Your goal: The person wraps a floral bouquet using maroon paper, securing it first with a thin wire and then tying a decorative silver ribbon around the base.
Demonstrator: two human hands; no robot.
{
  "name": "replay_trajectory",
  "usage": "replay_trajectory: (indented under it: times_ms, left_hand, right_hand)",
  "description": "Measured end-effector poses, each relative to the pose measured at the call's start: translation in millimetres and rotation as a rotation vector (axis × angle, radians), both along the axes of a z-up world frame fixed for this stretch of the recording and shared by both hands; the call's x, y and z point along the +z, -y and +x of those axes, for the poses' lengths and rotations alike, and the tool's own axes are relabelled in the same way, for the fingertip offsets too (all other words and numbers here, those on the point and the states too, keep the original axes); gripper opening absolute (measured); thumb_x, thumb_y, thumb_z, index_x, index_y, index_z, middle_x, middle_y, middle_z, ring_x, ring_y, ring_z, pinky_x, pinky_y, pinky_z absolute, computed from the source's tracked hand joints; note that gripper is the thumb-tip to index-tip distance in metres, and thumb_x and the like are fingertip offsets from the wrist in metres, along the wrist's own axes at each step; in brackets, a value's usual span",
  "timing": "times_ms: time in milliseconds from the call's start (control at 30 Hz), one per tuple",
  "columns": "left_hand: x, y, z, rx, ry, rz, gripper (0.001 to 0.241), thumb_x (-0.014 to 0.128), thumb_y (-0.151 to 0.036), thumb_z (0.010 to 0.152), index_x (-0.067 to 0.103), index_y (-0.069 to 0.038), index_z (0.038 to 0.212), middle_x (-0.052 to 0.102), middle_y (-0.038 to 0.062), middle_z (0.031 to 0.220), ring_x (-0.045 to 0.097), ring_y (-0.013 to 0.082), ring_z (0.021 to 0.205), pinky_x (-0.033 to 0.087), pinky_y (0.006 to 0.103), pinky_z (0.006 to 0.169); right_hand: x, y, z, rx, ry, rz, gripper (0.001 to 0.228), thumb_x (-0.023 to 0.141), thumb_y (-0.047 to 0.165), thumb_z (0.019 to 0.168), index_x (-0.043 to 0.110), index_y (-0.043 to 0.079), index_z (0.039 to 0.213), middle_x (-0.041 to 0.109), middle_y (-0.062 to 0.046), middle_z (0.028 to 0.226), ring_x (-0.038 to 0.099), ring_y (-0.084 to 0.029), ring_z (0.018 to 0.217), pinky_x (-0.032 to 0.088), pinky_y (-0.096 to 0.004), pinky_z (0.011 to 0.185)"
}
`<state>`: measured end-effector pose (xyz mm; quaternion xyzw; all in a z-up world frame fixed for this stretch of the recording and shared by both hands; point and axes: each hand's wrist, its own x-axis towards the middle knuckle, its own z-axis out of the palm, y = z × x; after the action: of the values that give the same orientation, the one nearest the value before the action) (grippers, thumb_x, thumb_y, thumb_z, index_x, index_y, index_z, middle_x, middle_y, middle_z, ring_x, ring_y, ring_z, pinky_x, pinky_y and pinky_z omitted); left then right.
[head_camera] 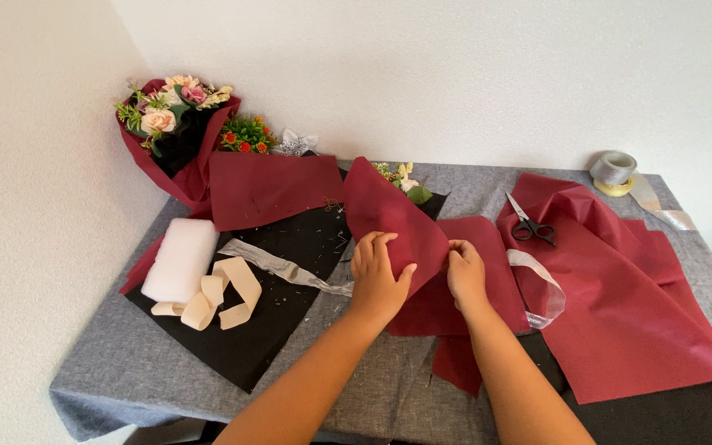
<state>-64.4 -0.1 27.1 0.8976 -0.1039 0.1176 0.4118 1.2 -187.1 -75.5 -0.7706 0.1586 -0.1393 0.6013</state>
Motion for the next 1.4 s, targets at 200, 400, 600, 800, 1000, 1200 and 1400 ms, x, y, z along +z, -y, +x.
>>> replay_trajectory:
  times_ms: [200,400,600,800,1000,1200,1400]
  left_hand:
    - [-7,0,0,-0.049,-0.044,-0.149,0.058,0.063,-0.018,0.098,0.036,-0.011,0.148,0.029,0.017,0.148,0.025,0.0405,0.144,0.027,0.0585,0.117]
    - [-2,-3,-13,-0.115,-0.006,-0.152,0.063,0.061,-0.035,0.1,0.033,-0.006,0.149,0.025,0.025,0.153,0.023,0.0477,0.146,0.023,0.0648,0.117]
    - [20,9,-25,-0.171,-0.019,-0.011,0.094,0.073,-0.037,0.09,0.019,0.0,0.158,0.013,0.034,0.161,0.013,0.0515,0.151,0.017,0.0664,0.118]
    - [13,17,-23,-0.162,0.075,0.061,0.049,0.035,-0.012,0.108,0.033,0.008,0.153,0.016,0.038,0.161,0.013,0.0546,0.15,0.018,0.0604,0.12]
    - [-9,32,-8,-0.242,0.24,-0.15,0.045,0.035,-0.013,0.108,0.046,0.003,0.149,0.035,0.025,0.156,0.031,0.0473,0.147,0.027,0.0547,0.119]
    - [-36,29,11,-0.379,0.156,-0.16,0.038,0.042,-0.017,0.107,0.06,0.001,0.136,0.045,0.019,0.145,0.04,0.0426,0.142,0.032,0.0515,0.118]
    - [-54,18,32,-0.497,-0.01,-0.303,0.033,0.045,-0.022,0.108,0.068,-0.002,0.121,0.052,0.017,0.142,0.048,0.04,0.137,0.035,0.0477,0.117]
  right_hand:
    - [87,-27,-44,0.333,0.209,0.089,0.022,0.067,0.001,0.09,0.074,0.005,0.11,0.073,-0.013,0.101,0.064,-0.021,0.1,0.053,-0.039,0.092]
    - [55,-18,-32,0.451,0.226,-0.012,0.031,0.078,0.006,0.084,0.074,0.007,0.115,0.071,-0.015,0.107,0.065,-0.027,0.105,0.053,-0.046,0.094]
    - [33,-18,-22,0.497,0.234,-0.132,0.026,0.079,0.011,0.083,0.079,0.01,0.109,0.065,-0.013,0.107,0.062,-0.029,0.107,0.051,-0.044,0.092]
    - [42,-19,-20,0.506,0.263,-0.288,0.029,0.077,0.013,0.083,0.079,0.011,0.111,0.06,-0.015,0.101,0.059,-0.033,0.1,0.048,-0.042,0.084]
    - [19,-10,-8,0.521,0.321,-0.225,0.015,0.08,0.015,0.075,0.083,0.011,0.089,0.054,-0.009,0.083,0.052,-0.024,0.081,0.044,-0.038,0.071]
    - [-14,-4,11,0.555,0.376,-0.138,0.004,0.079,0.007,0.073,0.076,0.005,0.072,0.064,-0.011,0.074,0.056,-0.025,0.072,0.047,-0.038,0.065]
    - [20,-11,-10,0.538,0.273,-0.008,0.014,0.076,-0.001,0.075,0.08,0.002,0.088,0.078,-0.013,0.09,0.069,-0.022,0.092,0.053,-0.037,0.082]
